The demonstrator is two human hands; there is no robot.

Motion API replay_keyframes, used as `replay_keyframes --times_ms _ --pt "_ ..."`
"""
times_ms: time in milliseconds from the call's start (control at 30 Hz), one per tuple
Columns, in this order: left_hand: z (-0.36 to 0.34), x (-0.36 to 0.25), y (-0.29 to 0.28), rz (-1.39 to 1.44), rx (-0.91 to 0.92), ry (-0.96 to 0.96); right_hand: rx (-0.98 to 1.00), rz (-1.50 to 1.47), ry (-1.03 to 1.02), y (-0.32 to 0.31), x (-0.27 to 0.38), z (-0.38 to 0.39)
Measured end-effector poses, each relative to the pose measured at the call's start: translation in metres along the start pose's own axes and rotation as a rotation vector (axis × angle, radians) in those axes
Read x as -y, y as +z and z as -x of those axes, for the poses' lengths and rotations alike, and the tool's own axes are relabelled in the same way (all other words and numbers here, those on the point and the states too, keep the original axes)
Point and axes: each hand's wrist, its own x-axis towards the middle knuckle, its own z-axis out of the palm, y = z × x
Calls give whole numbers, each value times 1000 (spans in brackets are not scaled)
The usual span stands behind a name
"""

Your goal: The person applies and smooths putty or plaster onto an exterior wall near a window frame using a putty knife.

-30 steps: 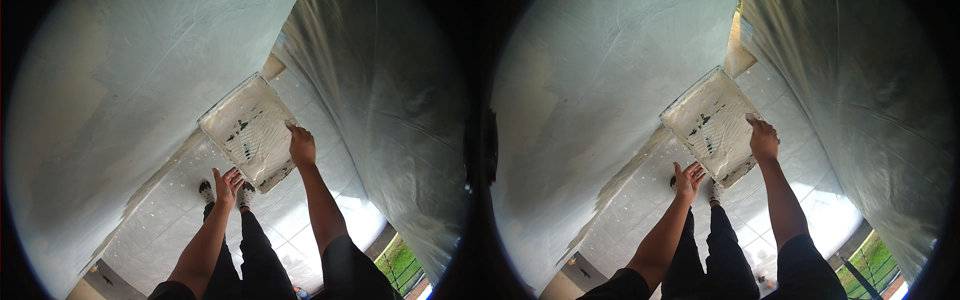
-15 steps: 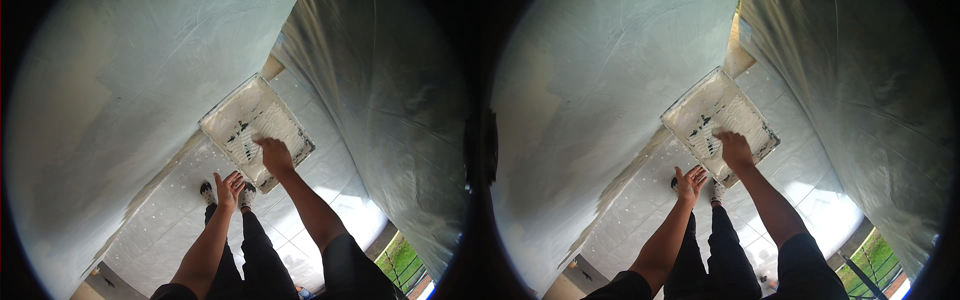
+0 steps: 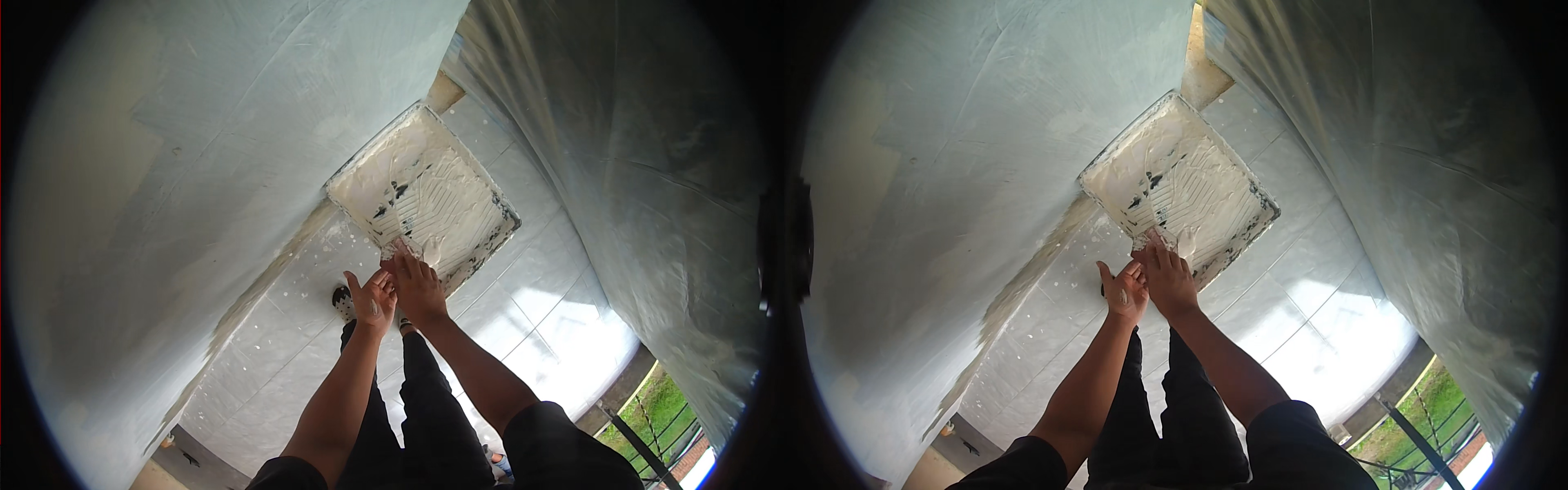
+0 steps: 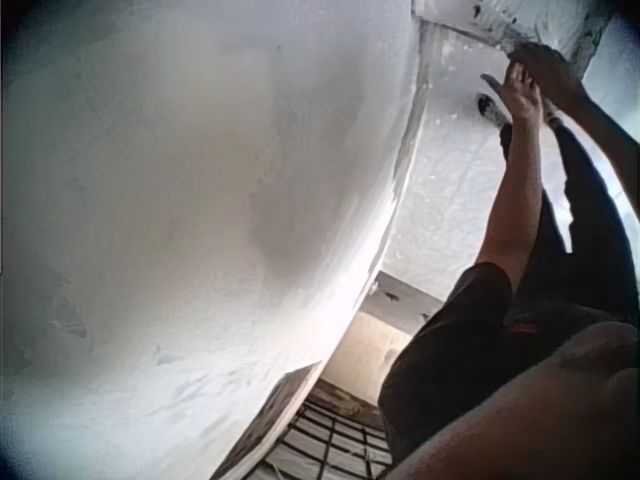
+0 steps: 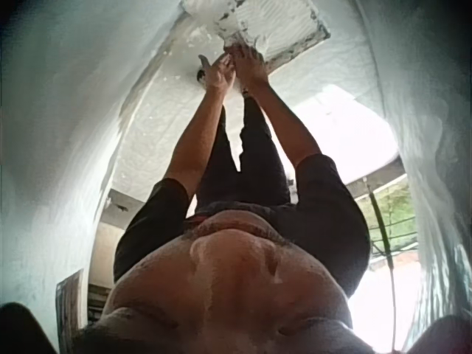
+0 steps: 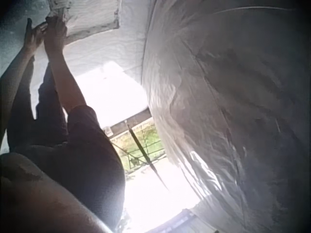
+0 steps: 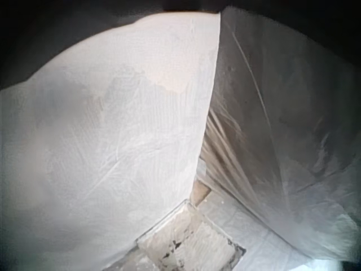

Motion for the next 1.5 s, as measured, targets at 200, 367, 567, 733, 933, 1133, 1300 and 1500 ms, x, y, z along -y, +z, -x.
replay_keyframes --times_ms 200,367,567,733,933,1133,1300,1500 --pt "5 -2 14 -18 -18 -58 23 -146 123 -9 23 17" --pt "4 -3 16 -15 9 -88 -11 -307 170 -43 31 31" --pt "5 -8 31 -122 -56 -38 -136 -283 383 -83 -11 35" --pt "8 -21 30 -194 -93 58 -174 -435 363 -72 -26 24" --pt "11 -8 39 -168 -65 15 -139 -433 294 -52 -22 1" --pt "14 -2 49 -133 -83 54 -104 -416 318 -44 -25 -14" --pt "13 -1 42 -119 -78 55 -116 -536 349 -47 -23 -25" --pt "12 1 40 -106 -80 72 -89 -494 397 -44 -31 -35"
